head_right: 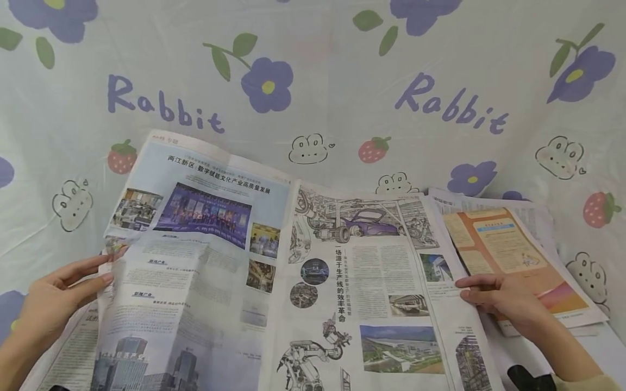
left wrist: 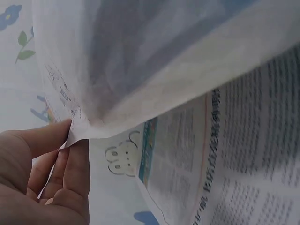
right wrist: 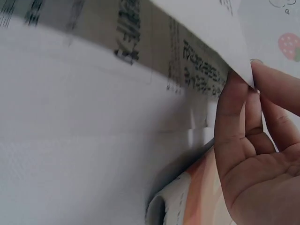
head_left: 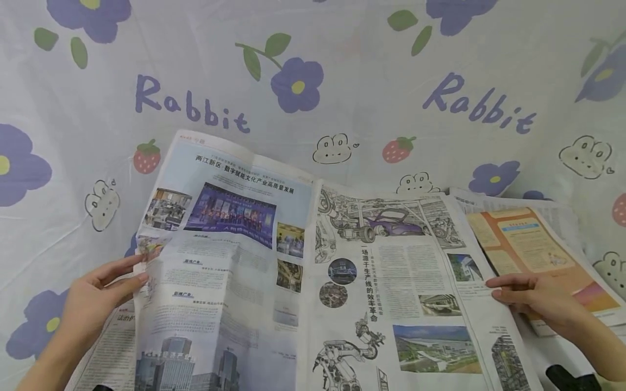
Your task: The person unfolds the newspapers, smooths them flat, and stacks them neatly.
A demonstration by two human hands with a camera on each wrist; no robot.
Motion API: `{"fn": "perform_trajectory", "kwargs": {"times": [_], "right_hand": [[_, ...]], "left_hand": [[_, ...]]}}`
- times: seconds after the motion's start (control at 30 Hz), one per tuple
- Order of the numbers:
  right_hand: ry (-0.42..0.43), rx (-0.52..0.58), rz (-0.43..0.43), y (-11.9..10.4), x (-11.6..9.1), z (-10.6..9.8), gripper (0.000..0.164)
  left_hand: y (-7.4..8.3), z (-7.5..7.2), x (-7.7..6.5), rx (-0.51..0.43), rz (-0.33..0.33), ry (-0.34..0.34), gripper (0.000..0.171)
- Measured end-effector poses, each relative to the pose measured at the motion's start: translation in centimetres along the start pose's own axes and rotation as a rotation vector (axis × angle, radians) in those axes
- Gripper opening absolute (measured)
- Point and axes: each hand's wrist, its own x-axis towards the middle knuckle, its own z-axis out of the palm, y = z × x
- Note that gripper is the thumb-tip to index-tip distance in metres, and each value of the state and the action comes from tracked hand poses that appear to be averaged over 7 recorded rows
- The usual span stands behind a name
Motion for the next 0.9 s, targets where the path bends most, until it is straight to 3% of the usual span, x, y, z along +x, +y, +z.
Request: {"fn": "perform_trajectory", "kwargs": {"times": [0.3, 0.47, 0.6, 0.73, 0.9], "right_hand": [[-0.010, 0.020, 0.035, 0.5, 0.3, -0.1, 0.032], [-0.032, 0.068, 0.017, 0.7, 0.3, -0.3, 0.025], [-0.034, 0.085, 0.013, 0.8, 0.2, -0.4, 0.021], [-0.065, 0.131, 0.025, 0.9, 0.3, -0.3, 0.020], [-0.082, 0.188, 0.069, 0.9, 0.5, -0.4, 0.019]], "left_hand": [[-1.9, -2.4, 1.6, 0.169, -0.065, -0.082, 0.052], [-2.7, -3.6, 2.7, 0.298, -0.132, -0.162, 0.056], [-3.7, -4.6, 3.5, 0.378, -0.137, -0.211, 0.059], [-5.1, -5.2, 4.2, 0.385, -0.160, -0.263, 0.060], [-6.7, -5.9, 5.0, 0.316, -0.234, -0.336, 0.060]]}}
